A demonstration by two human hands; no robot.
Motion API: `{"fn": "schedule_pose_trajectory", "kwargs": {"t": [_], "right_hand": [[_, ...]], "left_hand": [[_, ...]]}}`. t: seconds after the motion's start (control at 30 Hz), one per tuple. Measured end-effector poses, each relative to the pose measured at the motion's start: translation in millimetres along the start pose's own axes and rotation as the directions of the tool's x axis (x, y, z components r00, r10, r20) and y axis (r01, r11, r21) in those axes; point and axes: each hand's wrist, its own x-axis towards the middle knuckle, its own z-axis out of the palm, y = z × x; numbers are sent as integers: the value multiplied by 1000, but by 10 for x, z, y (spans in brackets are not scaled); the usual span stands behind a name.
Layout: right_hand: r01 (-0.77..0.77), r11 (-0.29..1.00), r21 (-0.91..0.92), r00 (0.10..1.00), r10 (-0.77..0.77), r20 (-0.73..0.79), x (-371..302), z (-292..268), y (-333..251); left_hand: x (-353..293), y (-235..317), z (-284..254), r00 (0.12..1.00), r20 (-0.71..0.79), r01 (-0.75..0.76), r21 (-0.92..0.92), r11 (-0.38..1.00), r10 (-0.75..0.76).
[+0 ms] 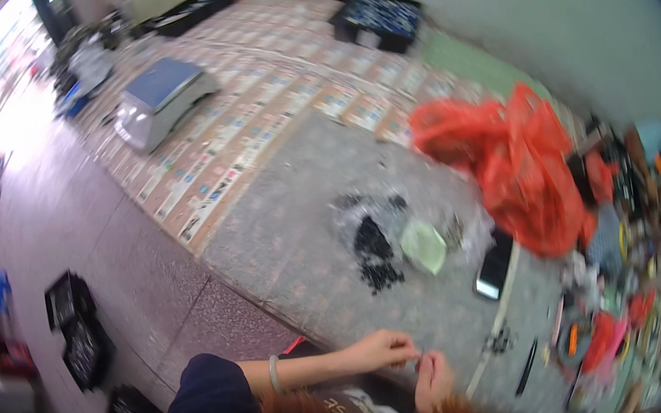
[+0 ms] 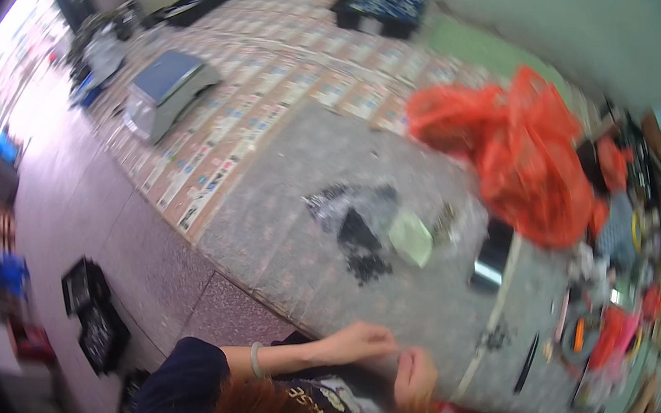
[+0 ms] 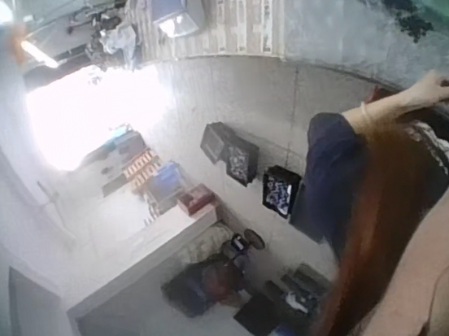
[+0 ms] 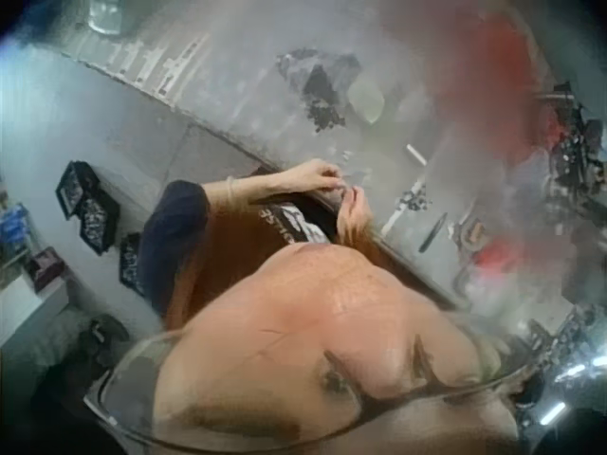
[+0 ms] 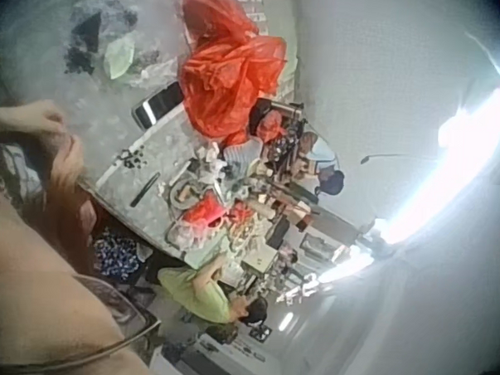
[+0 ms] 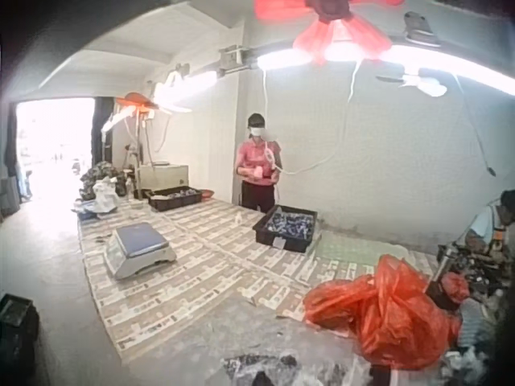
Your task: Assembling small black plastic components by inserting metal pins into them at a workbench.
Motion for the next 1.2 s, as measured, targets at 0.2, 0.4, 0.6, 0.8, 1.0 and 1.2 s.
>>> {"fn": "schedule_pose_trajectory", "kwargs": {"t": [0.2,0.4,0.6,0.8,1.0,1.2], "right_hand": [[1,971,240,996,20,-86,127,35,-105],[-33,962,272,785,193,-588,54,-162,535],[-46,913,-405,699,-261,-666,120,-210,901],[-27,916,-400,497,-335,-800,-273,-21,807],[-82,936,-342,626,-219,-748,-1028,385,870],[-407,910,-77,515,160,-842,-1527,545,768]], "left_hand": [[30,-162,-79,944,-288,-129,128,983,161],[248,-519,28,786,-292,-221,690,689,545],[331,-673,205,610,-75,-289,906,310,789],[347,-560,257,655,-130,-444,731,518,744],[617,256,818,540,309,-766,565,306,782],[1108,387,1321,377,614,-925,286,249,693]]}}
